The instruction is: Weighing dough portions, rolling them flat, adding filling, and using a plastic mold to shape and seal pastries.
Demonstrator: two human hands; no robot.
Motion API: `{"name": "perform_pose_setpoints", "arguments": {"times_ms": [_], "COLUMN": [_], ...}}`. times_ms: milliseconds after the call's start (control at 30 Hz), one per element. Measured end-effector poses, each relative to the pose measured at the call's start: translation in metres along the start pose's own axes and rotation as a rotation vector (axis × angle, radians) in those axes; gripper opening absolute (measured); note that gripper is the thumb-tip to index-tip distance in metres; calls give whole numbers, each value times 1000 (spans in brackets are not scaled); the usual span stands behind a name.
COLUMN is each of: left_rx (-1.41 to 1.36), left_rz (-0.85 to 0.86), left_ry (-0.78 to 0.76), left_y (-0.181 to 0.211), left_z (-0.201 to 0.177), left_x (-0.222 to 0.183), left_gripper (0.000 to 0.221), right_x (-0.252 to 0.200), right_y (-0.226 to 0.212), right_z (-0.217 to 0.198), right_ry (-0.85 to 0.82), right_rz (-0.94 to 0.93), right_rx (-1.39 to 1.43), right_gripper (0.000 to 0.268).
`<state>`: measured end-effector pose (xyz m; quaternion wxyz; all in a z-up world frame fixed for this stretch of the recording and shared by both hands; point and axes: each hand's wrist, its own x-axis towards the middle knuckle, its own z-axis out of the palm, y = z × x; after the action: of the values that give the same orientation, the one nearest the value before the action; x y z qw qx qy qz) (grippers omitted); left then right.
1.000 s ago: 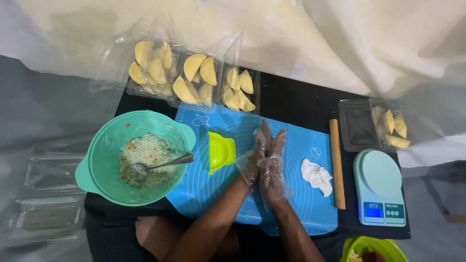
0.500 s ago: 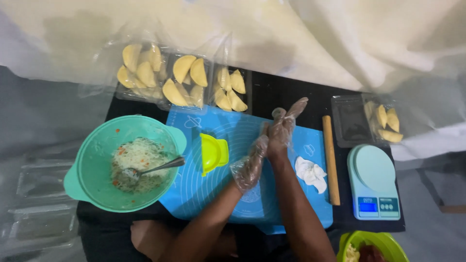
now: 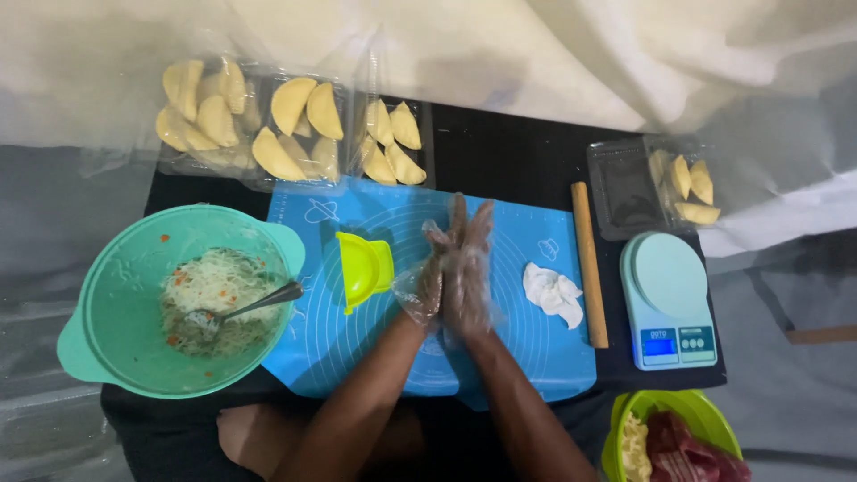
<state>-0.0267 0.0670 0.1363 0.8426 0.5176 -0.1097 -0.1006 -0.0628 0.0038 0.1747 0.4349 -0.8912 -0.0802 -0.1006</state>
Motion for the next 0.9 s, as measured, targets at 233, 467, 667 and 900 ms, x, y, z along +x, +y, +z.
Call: {"name": "perform_pose_setpoints", "arguments": {"times_ms": [233, 467, 667, 900], "left_rx": [959, 948, 152, 739], "left_rz": [326, 391, 167, 361], "left_ry": [346, 171, 69, 220], "left_y": [-124, -7, -69, -62], "left_z": [-19, 12, -13, -8], "left_x": [8, -6, -5, 26], "left_gripper": [56, 55, 53, 61], "right_x": [57, 83, 58, -8], "right_y": [-15, 11, 26, 24], "right_z": [-23, -17, -3, 7], "right_ry": [-28, 72, 171, 1], "right_rz": [370, 479, -91, -156], "right_rx": [-129, 81, 219, 122], "right_gripper": [71, 60, 95, 86]}}
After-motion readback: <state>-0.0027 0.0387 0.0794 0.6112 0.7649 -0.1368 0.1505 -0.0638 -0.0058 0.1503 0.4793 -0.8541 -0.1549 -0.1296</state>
